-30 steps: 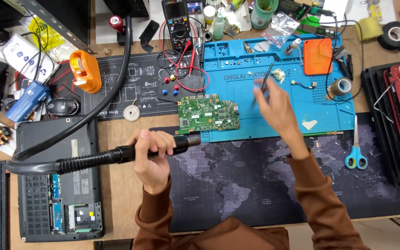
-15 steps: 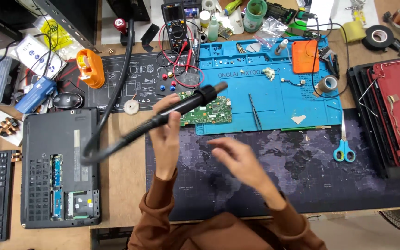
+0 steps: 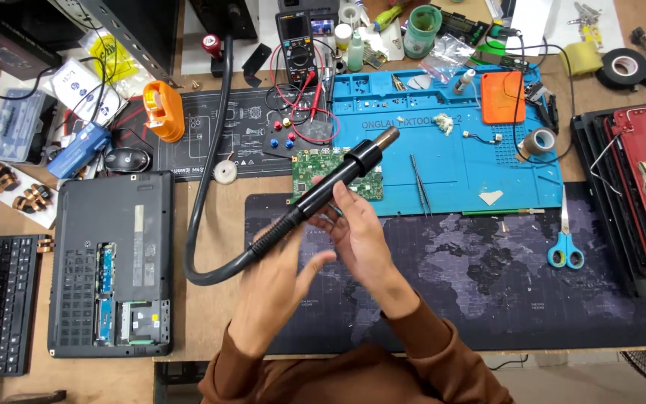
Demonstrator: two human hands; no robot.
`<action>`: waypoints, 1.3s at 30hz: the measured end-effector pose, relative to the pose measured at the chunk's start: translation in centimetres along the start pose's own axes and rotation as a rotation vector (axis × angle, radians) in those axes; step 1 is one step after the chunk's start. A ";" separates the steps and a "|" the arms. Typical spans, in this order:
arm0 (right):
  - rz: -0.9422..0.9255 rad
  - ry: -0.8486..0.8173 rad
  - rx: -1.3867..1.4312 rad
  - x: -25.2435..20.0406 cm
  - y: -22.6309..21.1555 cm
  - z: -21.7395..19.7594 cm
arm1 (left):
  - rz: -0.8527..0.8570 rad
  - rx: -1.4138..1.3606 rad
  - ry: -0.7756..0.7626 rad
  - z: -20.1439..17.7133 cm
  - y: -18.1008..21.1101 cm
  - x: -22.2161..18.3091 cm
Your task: Repairing a laptop motherboard using a heat gun and testing circuits with a multimeter
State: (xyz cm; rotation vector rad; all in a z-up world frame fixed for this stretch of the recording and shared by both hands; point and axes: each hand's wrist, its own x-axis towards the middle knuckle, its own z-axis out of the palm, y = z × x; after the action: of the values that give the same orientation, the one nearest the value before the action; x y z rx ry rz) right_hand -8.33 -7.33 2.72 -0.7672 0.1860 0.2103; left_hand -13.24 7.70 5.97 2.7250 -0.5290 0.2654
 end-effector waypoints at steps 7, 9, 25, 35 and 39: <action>0.028 -0.053 -0.123 1.9 -0.1 1.7 | 0.126 0.035 0.299 -4.2 0.7 1.2; 0.047 -0.050 -0.078 2.2 0.4 2.1 | -0.078 0.409 0.163 -3.3 -0.9 2.0; -0.659 -0.769 -1.021 5.4 15.9 7.8 | -0.115 0.341 0.215 -15.7 -4.1 4.4; -0.784 -1.049 -1.717 5.9 6.7 7.0 | -0.124 0.031 0.206 -16.9 -12.1 4.5; -0.654 -1.111 -1.767 7.0 6.9 4.5 | -0.265 -0.156 0.241 -11.0 -16.3 5.8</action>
State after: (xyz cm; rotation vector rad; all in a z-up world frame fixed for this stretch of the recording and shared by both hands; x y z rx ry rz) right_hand -2.93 1.55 -0.42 -2.2324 -1.5057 0.1002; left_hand -2.83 24.12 12.61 2.5282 -0.1146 0.4537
